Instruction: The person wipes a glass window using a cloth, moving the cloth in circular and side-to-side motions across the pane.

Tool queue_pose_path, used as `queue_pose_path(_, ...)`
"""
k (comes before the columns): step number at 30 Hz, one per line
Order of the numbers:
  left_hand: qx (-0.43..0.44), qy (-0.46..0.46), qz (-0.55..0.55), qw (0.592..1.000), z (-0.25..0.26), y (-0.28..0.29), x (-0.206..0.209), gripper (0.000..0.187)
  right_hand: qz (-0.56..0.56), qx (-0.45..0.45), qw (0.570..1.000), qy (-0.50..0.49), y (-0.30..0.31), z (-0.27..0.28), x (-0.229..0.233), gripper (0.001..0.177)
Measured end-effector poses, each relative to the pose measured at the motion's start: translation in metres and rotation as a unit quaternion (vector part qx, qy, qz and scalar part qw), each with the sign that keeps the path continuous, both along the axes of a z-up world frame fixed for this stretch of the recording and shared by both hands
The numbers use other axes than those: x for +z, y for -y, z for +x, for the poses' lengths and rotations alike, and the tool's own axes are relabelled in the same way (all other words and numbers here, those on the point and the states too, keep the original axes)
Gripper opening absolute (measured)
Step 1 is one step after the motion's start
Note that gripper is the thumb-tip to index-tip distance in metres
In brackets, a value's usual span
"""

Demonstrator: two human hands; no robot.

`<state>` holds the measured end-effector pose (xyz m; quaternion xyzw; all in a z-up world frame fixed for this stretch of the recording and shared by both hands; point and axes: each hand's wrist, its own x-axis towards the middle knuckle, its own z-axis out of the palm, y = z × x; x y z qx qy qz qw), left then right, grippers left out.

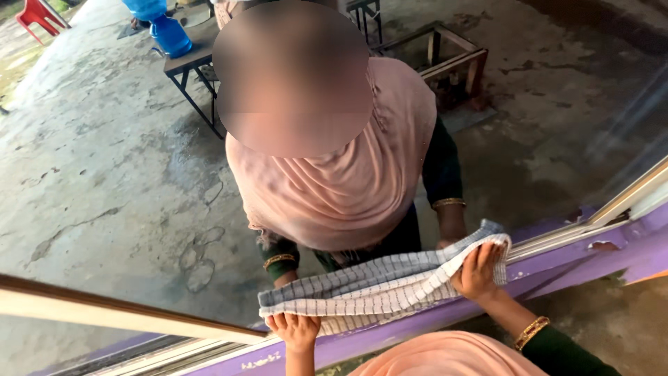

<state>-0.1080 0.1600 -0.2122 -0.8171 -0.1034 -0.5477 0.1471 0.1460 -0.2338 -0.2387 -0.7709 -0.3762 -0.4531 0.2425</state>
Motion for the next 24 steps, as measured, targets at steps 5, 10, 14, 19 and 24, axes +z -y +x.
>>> queue_pose_path(5,-0.021,-0.041,-0.046,0.998,-0.012,-0.006,0.019,0.035,-0.045,0.012,0.996,0.073,-0.024,-0.001,0.070,0.068)
queue_pose_path(10,0.002,0.055,-0.038,0.998,-0.023,-0.043,0.104,0.067,-0.085,0.016,0.983,0.163,-0.082,-0.029,0.254,0.059)
queue_pose_path(14,0.025,0.045,-0.060,0.997,-0.028,-0.050,0.147,0.078,-0.041,0.013,0.988,0.150,-0.119,-0.061,0.306,0.068)
queue_pose_path(19,-0.001,0.079,0.036,0.996,-0.024,-0.041,0.122,0.078,-0.004,-0.004,0.986,0.167,-0.139,-0.076,0.244,0.067)
queue_pose_path(24,-0.025,0.035,0.021,0.999,-0.030,-0.046,0.028,0.079,0.020,0.002,0.989,0.147,-0.145,-0.076,0.109,0.054)
